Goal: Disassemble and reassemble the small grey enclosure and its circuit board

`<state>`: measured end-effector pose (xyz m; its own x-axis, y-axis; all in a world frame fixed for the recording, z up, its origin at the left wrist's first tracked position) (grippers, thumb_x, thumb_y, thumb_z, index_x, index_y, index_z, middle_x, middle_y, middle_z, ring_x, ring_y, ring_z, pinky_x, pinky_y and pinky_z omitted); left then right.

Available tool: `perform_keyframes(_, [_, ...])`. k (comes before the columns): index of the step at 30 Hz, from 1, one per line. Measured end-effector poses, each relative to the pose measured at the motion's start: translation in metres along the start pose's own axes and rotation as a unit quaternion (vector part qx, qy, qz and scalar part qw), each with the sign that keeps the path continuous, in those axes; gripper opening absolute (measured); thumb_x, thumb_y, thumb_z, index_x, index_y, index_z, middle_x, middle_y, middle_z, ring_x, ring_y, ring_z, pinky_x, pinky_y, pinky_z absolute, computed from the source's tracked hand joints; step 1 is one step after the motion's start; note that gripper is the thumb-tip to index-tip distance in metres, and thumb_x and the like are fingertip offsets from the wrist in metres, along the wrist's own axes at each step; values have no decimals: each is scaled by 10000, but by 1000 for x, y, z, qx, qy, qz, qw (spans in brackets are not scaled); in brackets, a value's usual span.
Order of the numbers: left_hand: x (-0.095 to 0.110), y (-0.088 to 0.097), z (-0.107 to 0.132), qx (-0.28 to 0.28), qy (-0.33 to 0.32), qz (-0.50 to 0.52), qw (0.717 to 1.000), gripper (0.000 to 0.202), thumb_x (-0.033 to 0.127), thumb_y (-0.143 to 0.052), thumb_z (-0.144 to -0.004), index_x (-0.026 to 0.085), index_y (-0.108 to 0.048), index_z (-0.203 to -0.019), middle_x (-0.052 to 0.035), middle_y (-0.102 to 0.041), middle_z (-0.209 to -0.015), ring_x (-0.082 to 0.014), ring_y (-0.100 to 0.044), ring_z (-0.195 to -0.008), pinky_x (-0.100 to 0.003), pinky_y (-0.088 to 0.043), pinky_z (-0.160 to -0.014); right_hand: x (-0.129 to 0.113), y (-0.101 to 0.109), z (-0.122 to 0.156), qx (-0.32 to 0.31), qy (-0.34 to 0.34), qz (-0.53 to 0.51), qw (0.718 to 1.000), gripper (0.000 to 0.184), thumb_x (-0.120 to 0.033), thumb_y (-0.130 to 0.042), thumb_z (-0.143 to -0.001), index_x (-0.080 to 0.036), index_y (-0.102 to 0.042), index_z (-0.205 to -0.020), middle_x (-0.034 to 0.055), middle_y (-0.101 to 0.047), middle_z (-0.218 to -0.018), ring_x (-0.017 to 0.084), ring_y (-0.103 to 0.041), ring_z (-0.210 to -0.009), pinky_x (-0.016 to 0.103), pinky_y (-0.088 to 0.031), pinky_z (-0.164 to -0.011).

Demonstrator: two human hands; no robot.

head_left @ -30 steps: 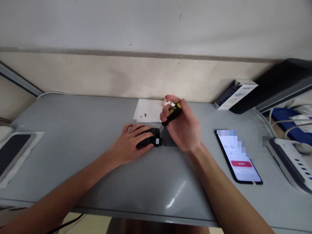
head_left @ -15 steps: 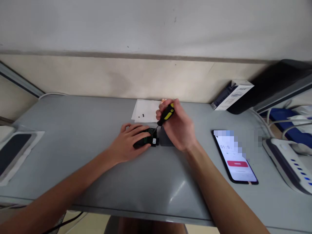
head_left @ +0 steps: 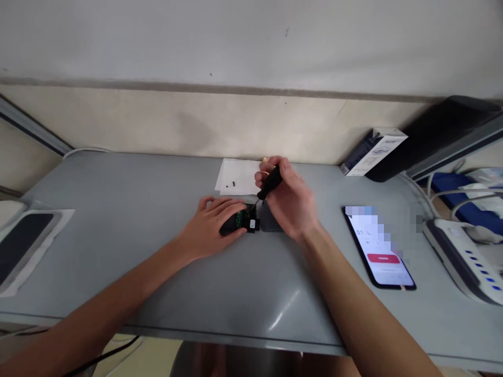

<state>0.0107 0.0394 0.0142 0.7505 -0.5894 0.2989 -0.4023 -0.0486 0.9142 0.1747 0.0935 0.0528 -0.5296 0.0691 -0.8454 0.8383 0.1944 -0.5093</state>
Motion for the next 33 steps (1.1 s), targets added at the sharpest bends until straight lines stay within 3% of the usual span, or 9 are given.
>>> perform_keyframes(3, [0, -1, 0, -2, -4, 0, 1000, 385, 483, -558, -1061, 263, -638, -1366, -85, -717, -1421, -286, -632, -1346, -491, -361, -1153, 1, 2, 0, 15, 16, 16, 1000, 564, -691, -846, -733, -254, -497, -799, -40, -616, -778, 103, -583, -625, 276, -495, -611])
perform_keyframes(7, [2, 0, 0, -2, -23, -9, 1000, 314, 466, -541, -1076, 262, -701, -1254, -82, -710, -1434, -282, -638, -1335, -481, -362, -1134, -1, 3, 0, 38, 60, 32, 997, 626, -757, -767, -777, -259, -389, -743, -99, -338, -573, 86, -352, -488, 254, -376, -490])
perform_keyframes(10, [3, 0, 0, -2, -25, -14, 1000, 292, 444, -549, -1074, 264, -721, -1226, -81, -707, -1440, -283, -642, -1328, -484, -365, -1120, -1, 1, 0, 14, 32, -6, 999, 545, -765, -654, -872, -256, -498, -759, -56, -398, -626, 107, -402, -549, 275, -416, -532])
perform_keyframes(13, [3, 0, 0, -1, -17, -15, 1000, 289, 441, -564, -1066, 272, -726, -1236, -81, -707, -1442, -281, -634, -1340, -487, -359, -1134, -2, -1, 0, -14, -6, -33, 999, 447, -665, -740, -847, -248, -583, -814, -20, -522, -752, 116, -527, -661, 285, -490, -632])
perform_keyframes(16, [2, 0, 1, 5, -17, -18, 1000, 287, 449, -569, -1062, 275, -734, -1217, -76, -715, -1431, -278, -638, -1335, -488, -364, -1136, -1, -2, 2, -21, -6, -23, 999, 508, -659, -825, -770, -242, -536, -791, -11, -598, -854, 113, -612, -734, 280, -520, -683])
perform_keyframes(21, [2, 0, 1, 21, -37, -24, 999, 284, 455, -568, -1064, 279, -742, -1201, -65, -735, -1399, -272, -662, -1295, -473, -393, -1110, -1, 3, 2, 29, 63, 57, 996, 598, -721, -766, -803, -264, -383, -768, -100, -404, -596, 90, -421, -500, 261, -427, -524])
perform_keyframes(24, [3, 1, 1, 35, -39, -29, 998, 277, 445, -570, -1065, 271, -744, -1191, -66, -734, -1401, -281, -669, -1289, -481, -388, -1108, -5, 5, 1, 17, 99, 110, 989, 507, -756, -578, -924, -263, -505, -830, -61, -462, -666, 117, -489, -595, 288, -465, -619])
perform_keyframes(27, [3, 2, 0, 32, -35, -31, 998, 269, 430, -574, -1062, 269, -747, -1190, -70, -735, -1399, -282, -670, -1294, -482, -387, -1106, -9, 7, 3, -2, 117, 220, 969, 392, -645, -592, -980, -259, -659, -980, -12, -587, -847, 133, -536, -746, 302, -463, -730])
perform_keyframes(33, [7, 4, -4, 15, -58, -40, 997, 281, 437, -562, -1078, 266, -754, -1193, -79, -741, -1389, -270, -682, -1277, -479, -383, -1113, -12, 22, 4, 106, 124, 277, 947, 369, -587, -650, -960, -231, -630, -869, -52, -496, -697, 114, -417, -625, 272, -360, -589])
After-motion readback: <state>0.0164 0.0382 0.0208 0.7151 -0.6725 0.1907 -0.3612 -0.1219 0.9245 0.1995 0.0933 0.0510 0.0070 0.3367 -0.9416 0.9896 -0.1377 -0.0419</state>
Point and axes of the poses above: each hand's wrist, its own z-axis away from the middle knuckle, its own y-axis out of the back of the hand, x = y × z, the point moved 6 cm from there along -z, towards the middle knuckle
